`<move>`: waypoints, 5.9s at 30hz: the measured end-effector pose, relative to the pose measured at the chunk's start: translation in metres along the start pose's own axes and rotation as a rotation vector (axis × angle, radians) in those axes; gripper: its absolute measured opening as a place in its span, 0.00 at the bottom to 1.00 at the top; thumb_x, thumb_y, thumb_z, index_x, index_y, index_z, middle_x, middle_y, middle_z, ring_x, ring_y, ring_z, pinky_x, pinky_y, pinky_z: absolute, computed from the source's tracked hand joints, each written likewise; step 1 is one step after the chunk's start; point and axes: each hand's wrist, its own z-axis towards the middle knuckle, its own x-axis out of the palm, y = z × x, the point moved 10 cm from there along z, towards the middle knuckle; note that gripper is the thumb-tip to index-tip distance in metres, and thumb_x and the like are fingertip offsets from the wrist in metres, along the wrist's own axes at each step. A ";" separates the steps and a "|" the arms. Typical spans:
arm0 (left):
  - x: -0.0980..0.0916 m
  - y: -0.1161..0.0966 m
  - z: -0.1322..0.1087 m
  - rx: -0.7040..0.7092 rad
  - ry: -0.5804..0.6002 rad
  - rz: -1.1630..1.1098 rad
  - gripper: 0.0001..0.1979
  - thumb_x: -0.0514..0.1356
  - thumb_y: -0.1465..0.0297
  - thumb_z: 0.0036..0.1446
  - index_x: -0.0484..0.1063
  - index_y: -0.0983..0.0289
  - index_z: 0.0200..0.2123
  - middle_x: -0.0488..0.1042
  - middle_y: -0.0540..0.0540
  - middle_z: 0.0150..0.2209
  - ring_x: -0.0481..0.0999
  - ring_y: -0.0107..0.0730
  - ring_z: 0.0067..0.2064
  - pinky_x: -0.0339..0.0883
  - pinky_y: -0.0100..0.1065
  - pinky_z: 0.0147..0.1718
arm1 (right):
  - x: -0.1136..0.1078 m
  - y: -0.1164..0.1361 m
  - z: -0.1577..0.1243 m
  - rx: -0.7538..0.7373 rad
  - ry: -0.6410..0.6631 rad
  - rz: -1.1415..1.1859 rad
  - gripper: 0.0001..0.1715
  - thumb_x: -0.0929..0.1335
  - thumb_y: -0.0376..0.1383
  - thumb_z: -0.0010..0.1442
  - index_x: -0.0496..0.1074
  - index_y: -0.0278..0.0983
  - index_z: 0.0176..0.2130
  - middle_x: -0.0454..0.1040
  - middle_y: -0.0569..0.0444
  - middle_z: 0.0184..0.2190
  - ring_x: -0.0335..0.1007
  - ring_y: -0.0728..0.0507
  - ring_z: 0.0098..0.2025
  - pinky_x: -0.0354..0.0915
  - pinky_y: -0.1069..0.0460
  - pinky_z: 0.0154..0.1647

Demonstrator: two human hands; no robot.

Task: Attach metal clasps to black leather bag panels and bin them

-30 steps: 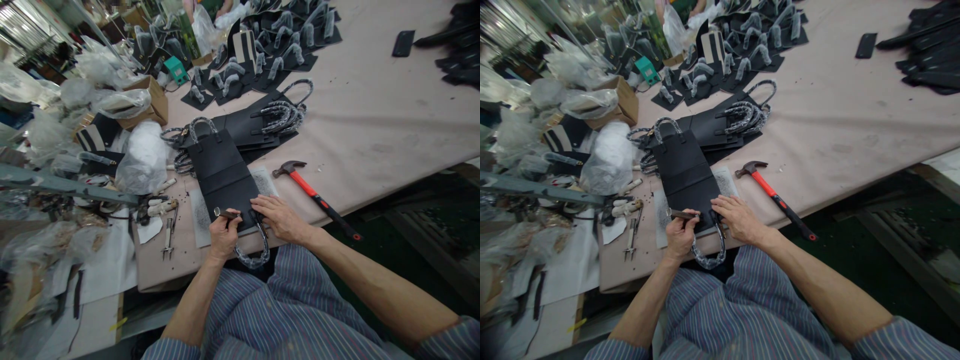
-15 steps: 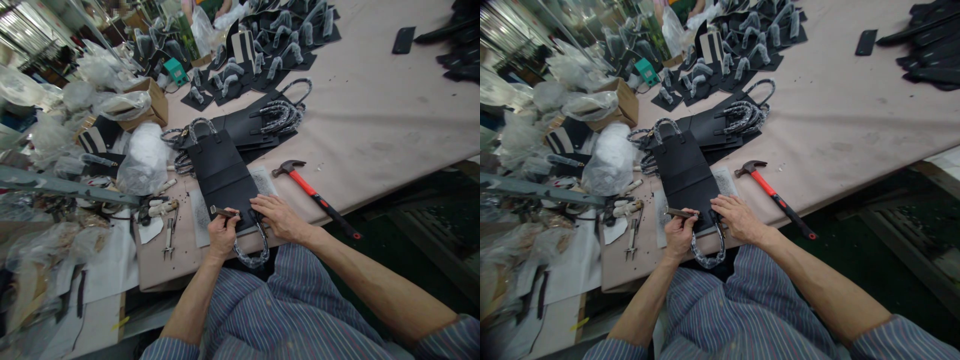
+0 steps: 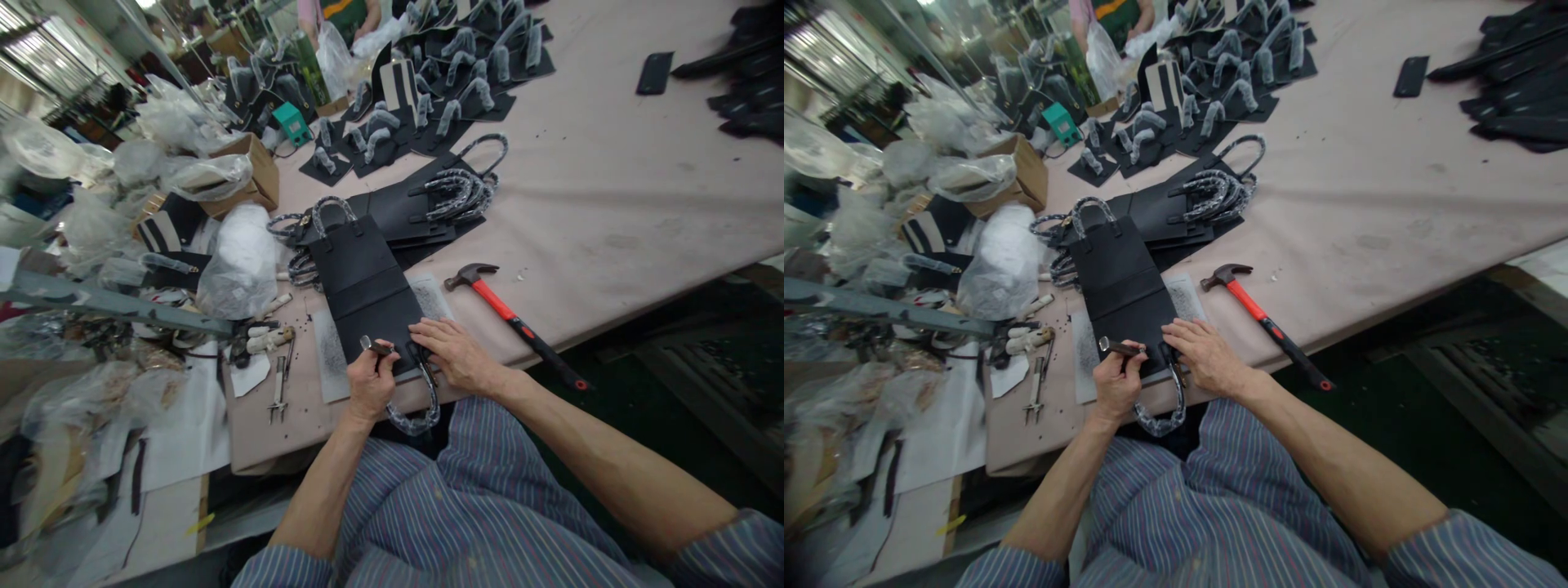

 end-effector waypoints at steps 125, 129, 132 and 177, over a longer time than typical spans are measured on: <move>-0.010 0.040 -0.012 -0.307 0.019 -0.337 0.10 0.62 0.62 0.63 0.78 0.62 0.40 0.83 0.55 0.40 0.83 0.37 0.43 0.76 0.37 0.49 | 0.001 0.021 0.013 0.004 -0.030 -0.100 0.28 0.65 0.37 0.67 0.66 0.34 0.64 0.64 0.44 0.67 0.54 0.33 0.70 0.53 0.34 0.71; -0.030 0.057 -0.007 -0.396 -0.094 -0.425 0.12 0.61 0.61 0.64 0.75 0.63 0.42 0.82 0.55 0.39 0.83 0.37 0.41 0.76 0.38 0.47 | 0.002 0.020 0.013 0.007 -0.026 -0.110 0.27 0.65 0.37 0.67 0.66 0.33 0.63 0.64 0.44 0.67 0.54 0.33 0.70 0.52 0.34 0.71; -0.076 0.089 -0.001 -0.515 -0.230 -0.300 0.15 0.60 0.58 0.63 0.74 0.64 0.41 0.81 0.54 0.34 0.82 0.36 0.34 0.76 0.36 0.39 | 0.001 0.021 0.013 0.010 -0.028 -0.109 0.27 0.64 0.37 0.67 0.67 0.33 0.63 0.65 0.44 0.66 0.55 0.33 0.70 0.53 0.34 0.71; -0.179 0.184 -0.006 -0.794 0.322 0.754 0.10 0.65 0.66 0.54 0.78 0.63 0.40 0.82 0.63 0.44 0.80 0.46 0.48 0.69 0.36 0.43 | 0.013 0.021 0.011 -0.112 -0.141 -0.224 0.25 0.61 0.41 0.70 0.68 0.34 0.60 0.68 0.41 0.62 0.62 0.31 0.65 0.60 0.34 0.64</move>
